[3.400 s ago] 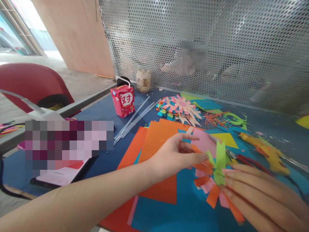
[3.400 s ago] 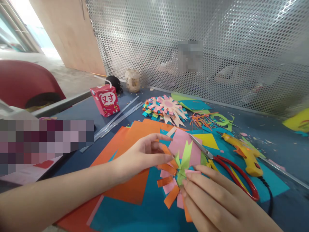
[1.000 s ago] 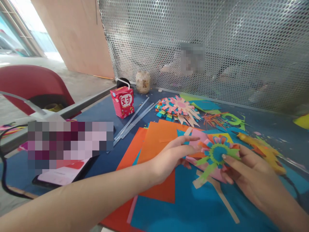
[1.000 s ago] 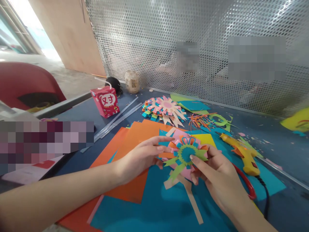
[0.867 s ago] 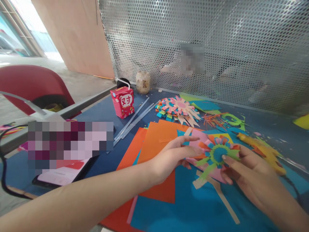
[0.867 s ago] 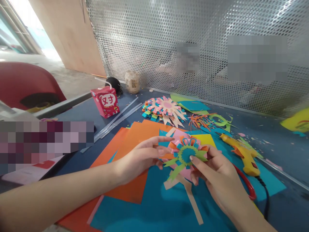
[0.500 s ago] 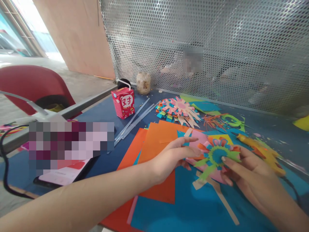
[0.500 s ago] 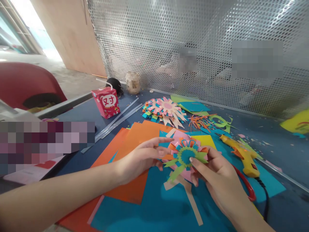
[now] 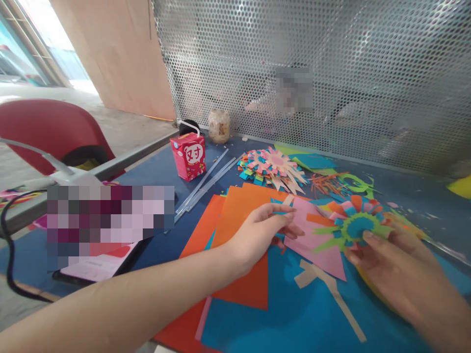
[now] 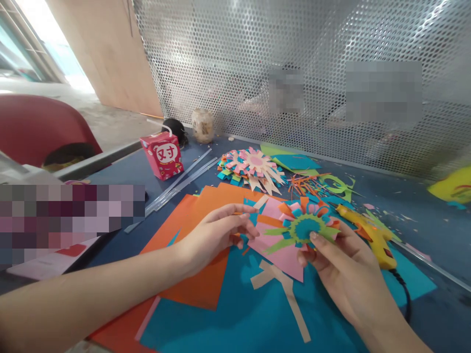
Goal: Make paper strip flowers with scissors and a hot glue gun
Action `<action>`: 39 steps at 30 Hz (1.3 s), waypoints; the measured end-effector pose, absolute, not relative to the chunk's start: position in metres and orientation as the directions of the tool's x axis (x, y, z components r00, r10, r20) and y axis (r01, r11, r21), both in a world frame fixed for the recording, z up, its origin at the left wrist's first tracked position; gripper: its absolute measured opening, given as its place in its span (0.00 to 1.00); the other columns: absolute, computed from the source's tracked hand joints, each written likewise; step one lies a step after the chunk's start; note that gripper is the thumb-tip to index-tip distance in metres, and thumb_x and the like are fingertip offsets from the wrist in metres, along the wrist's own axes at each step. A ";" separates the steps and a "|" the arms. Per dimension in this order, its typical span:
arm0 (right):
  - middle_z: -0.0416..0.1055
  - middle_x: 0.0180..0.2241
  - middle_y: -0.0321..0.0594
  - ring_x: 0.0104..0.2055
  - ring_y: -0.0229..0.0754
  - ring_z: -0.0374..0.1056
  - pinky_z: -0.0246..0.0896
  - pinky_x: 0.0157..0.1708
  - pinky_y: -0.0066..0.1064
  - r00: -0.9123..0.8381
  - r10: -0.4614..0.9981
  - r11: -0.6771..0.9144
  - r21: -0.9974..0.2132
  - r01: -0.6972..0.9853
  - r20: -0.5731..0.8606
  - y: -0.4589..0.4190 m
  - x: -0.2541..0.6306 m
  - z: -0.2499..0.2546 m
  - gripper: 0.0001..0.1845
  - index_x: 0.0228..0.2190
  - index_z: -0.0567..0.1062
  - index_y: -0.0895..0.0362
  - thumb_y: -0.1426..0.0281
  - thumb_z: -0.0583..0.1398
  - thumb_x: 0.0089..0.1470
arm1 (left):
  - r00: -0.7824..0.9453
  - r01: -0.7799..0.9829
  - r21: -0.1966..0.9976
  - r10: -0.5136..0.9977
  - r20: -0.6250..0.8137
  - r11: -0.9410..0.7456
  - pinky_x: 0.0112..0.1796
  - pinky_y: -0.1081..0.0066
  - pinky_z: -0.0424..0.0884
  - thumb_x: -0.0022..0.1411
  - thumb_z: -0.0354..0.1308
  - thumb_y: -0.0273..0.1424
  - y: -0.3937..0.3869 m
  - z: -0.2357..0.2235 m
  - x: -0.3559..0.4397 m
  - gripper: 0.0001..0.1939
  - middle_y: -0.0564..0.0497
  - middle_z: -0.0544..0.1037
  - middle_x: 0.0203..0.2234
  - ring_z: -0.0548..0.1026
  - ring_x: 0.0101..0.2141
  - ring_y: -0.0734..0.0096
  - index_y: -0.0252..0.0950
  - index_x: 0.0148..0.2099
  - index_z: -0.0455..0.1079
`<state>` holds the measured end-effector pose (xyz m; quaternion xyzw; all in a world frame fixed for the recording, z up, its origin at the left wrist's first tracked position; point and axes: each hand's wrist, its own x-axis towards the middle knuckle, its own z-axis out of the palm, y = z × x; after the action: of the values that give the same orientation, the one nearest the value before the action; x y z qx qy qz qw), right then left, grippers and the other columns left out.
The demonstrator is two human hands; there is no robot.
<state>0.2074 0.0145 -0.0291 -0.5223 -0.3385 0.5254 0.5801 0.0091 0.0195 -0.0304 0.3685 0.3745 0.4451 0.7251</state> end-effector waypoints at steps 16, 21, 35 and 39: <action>0.65 0.21 0.32 0.20 0.34 0.62 0.59 0.12 0.23 0.135 0.983 -0.100 -0.977 -0.190 -0.127 0.015 0.206 -0.031 0.18 0.22 0.71 0.55 0.69 0.72 0.26 | 0.290 -0.334 0.915 0.949 -0.127 0.224 0.27 0.75 0.62 0.48 0.59 0.22 0.019 -0.031 0.009 0.13 0.55 0.71 0.21 0.69 0.24 0.78 0.33 0.38 0.64; 0.64 0.18 0.30 0.17 0.33 0.60 0.59 0.12 0.23 0.103 0.986 -0.122 -0.986 -0.113 -0.133 0.014 0.202 -0.030 0.19 0.21 0.68 0.56 0.68 0.72 0.27 | 0.312 -0.204 0.976 0.950 -0.011 0.078 0.34 0.72 0.65 0.46 0.60 0.21 0.016 -0.033 0.009 0.15 0.52 0.70 0.28 0.69 0.31 0.74 0.33 0.39 0.66; 0.64 0.19 0.29 0.18 0.33 0.61 0.60 0.11 0.23 0.065 0.994 -0.085 -0.990 -0.110 -0.092 0.014 0.204 -0.035 0.19 0.25 0.69 0.54 0.65 0.71 0.30 | 0.281 -0.242 0.957 0.956 -0.089 0.160 0.27 0.75 0.62 0.45 0.59 0.21 0.020 -0.032 0.009 0.09 0.55 0.70 0.23 0.67 0.24 0.78 0.34 0.32 0.66; 0.63 0.19 0.28 0.16 0.33 0.61 0.60 0.10 0.24 0.026 0.995 -0.095 -0.987 -0.127 -0.099 0.014 0.205 -0.035 0.17 0.25 0.69 0.53 0.66 0.70 0.33 | 0.275 -0.233 0.955 0.954 -0.118 0.185 0.28 0.76 0.63 0.46 0.57 0.19 0.019 -0.028 0.009 0.08 0.54 0.71 0.24 0.68 0.25 0.78 0.33 0.32 0.67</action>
<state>0.2052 0.0145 -0.0349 -0.4994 -0.4345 0.5459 0.5136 0.0094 0.0191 -0.0283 0.4518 0.3990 0.4509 0.6584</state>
